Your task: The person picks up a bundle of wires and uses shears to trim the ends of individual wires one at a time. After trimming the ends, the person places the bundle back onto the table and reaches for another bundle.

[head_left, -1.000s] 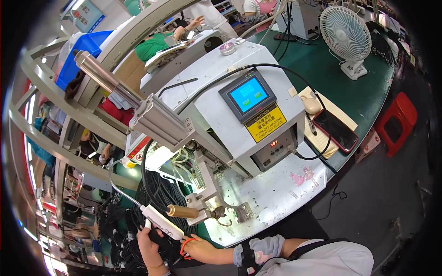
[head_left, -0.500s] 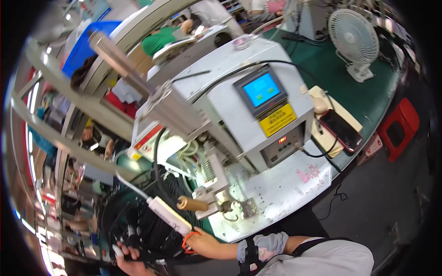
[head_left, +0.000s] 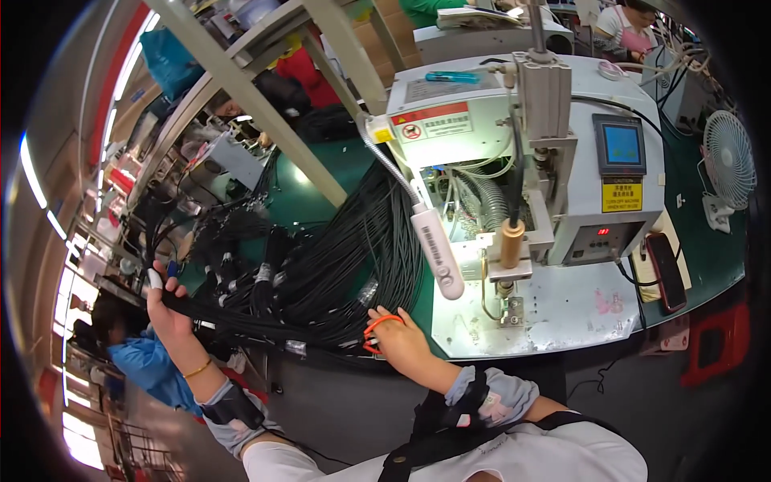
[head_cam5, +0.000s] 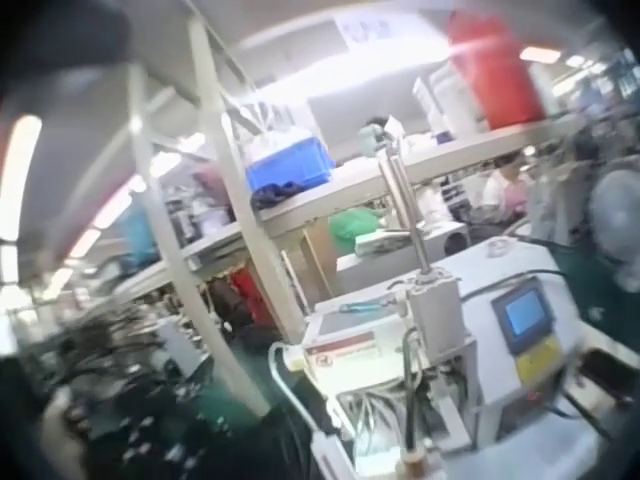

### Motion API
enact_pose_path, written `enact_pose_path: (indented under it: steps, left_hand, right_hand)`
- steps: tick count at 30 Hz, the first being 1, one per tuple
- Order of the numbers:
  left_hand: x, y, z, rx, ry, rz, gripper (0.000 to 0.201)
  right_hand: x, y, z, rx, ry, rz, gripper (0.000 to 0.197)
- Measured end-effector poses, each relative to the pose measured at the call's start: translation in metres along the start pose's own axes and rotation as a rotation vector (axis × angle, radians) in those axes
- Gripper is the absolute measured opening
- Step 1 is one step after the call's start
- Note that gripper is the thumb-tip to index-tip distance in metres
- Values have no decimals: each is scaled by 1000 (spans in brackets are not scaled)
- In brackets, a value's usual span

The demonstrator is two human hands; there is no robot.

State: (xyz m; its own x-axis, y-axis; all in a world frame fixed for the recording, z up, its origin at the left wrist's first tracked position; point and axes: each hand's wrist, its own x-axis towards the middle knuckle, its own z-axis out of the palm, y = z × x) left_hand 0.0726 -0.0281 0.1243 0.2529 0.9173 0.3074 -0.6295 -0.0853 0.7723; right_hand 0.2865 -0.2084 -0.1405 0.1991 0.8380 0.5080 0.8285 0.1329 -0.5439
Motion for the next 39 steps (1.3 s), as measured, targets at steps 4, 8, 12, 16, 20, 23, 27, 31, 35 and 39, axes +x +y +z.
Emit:
enact_pose_path:
  steps: [4,8,12,16,20,23,27,31,35,39]
  left_hand:
    - [-12,-1,-22,454,316,304,33]
    - [-42,-20,-90,165,29,320,36]
    - [-119,-58,-37,235,286,511,34]
    - [-158,-93,-71,-141,30,103,29]
    - [-184,-105,1,298,283,163,30]
    - [-176,-93,3,202,213,167,27]
    - [-166,-63,37,156,278,223,24]
    - [-151,-45,29,99,192,286,26]
    - [-168,-56,19,143,-26,83,26]
    - [-221,-106,88,455,-69,-52,27]
  right_hand:
    - [0,-5,1,-3,-8,14,35]
    - [3,-3,-1,42,32,-7,32]
    - [8,-18,-19,367,150,-100,25]
    - [21,-88,-51,991,-149,54,26]
    - [14,-111,-52,791,-100,-124,26]
    - [3,-109,-63,679,-263,-233,33]
    - [-15,-101,-50,695,-279,-163,35]
    - [-23,-85,-58,619,-395,-172,33]
    - [-33,-87,-76,869,-648,-119,31]
    - [-37,-99,-94,943,-326,-111,29]
